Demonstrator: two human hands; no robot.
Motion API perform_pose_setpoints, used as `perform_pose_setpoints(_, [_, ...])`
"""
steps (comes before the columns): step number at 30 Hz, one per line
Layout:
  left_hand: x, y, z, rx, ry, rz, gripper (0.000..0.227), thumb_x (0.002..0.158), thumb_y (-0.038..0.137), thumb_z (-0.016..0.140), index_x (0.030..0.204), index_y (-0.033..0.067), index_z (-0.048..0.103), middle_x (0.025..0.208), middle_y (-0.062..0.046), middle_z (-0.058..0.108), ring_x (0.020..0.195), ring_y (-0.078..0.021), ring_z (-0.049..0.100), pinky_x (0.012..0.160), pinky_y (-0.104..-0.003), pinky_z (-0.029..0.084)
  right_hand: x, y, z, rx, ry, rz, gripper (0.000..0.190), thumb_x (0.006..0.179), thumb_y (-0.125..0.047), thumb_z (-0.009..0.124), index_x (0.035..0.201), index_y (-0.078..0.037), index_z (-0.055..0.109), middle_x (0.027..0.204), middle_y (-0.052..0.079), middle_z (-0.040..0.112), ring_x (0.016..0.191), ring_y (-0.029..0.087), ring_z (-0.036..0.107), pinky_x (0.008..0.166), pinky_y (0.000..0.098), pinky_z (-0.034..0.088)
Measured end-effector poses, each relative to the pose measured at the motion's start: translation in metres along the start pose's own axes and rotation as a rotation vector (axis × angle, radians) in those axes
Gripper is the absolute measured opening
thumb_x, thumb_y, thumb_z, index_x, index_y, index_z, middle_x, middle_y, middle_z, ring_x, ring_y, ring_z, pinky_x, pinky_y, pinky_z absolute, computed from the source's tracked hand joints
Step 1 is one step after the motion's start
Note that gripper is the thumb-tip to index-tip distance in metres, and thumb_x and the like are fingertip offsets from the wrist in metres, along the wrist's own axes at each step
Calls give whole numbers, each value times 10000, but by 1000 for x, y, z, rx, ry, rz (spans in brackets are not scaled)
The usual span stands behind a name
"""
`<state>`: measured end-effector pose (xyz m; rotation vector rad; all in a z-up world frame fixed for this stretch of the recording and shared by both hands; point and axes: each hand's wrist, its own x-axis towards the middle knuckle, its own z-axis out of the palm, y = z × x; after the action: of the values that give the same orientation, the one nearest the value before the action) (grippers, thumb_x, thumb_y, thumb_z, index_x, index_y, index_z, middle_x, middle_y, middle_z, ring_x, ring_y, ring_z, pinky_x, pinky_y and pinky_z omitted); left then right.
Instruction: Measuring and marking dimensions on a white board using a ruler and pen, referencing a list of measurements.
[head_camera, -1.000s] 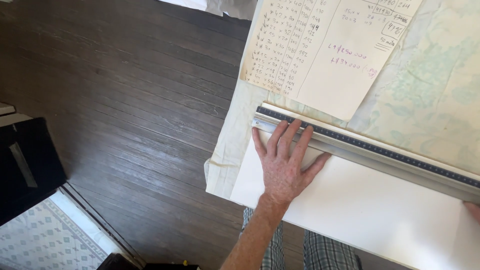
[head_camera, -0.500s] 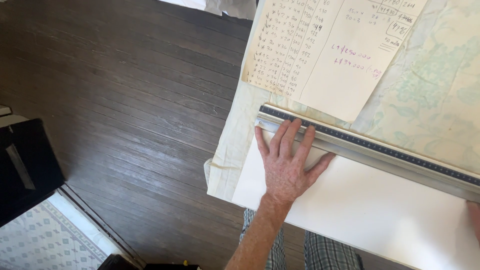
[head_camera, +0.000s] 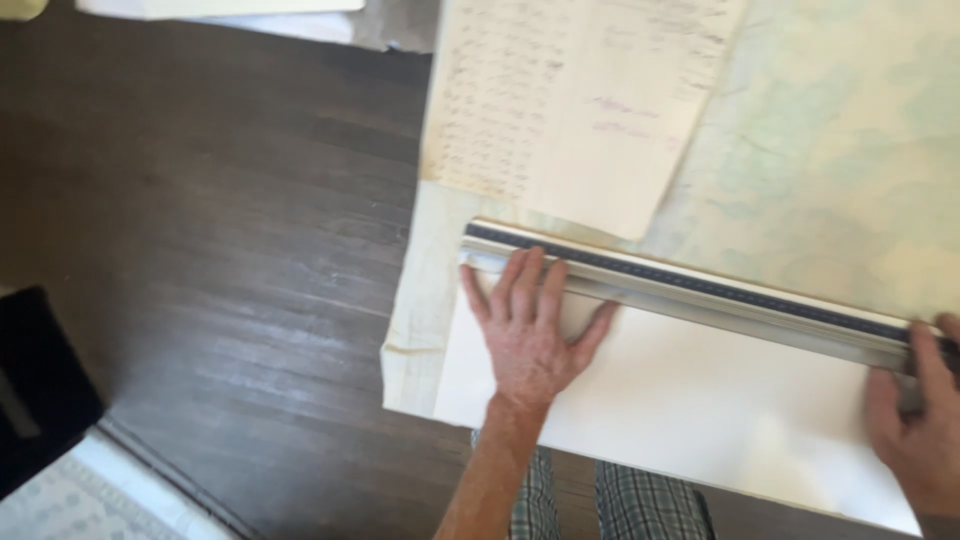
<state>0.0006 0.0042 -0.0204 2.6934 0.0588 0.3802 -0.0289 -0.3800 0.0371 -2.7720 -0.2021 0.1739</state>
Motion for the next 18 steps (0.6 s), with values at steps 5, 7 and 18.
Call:
perform_pose_setpoints(5, [0, -3, 4, 17, 6, 32, 858, 956, 729, 642, 1551, 204, 314, 1590, -68, 398, 1511, -266, 378, 1298, -724, 160, 8, 17, 3, -31, 112, -163, 472, 974, 5, 656, 1406, 194, 644, 1492, 404, 501, 1337, 558, 519, 1208, 659, 381])
perform_pose_setpoints(7, [2, -3, 2, 14, 1, 39, 868, 945, 736, 656, 1546, 211, 316, 1588, -70, 400, 1517, -265, 363, 1297, -723, 158, 8, 19, 3, -83, 94, -163, 487, 964, -71, 661, 1390, 166, 665, 1480, 392, 525, 1347, 532, 512, 1254, 686, 295])
perform_pose_setpoints(18, [15, 8, -12, 39, 4, 58, 643, 884, 616, 728, 1268, 119, 587, 1350, -155, 575, 1307, -344, 533, 1234, -710, 185, 23, 11, -13, -2, 121, -155, 456, 1013, -198, 630, 1420, 9, 620, 1445, 264, 521, 1373, 437, 492, 1207, 618, 332])
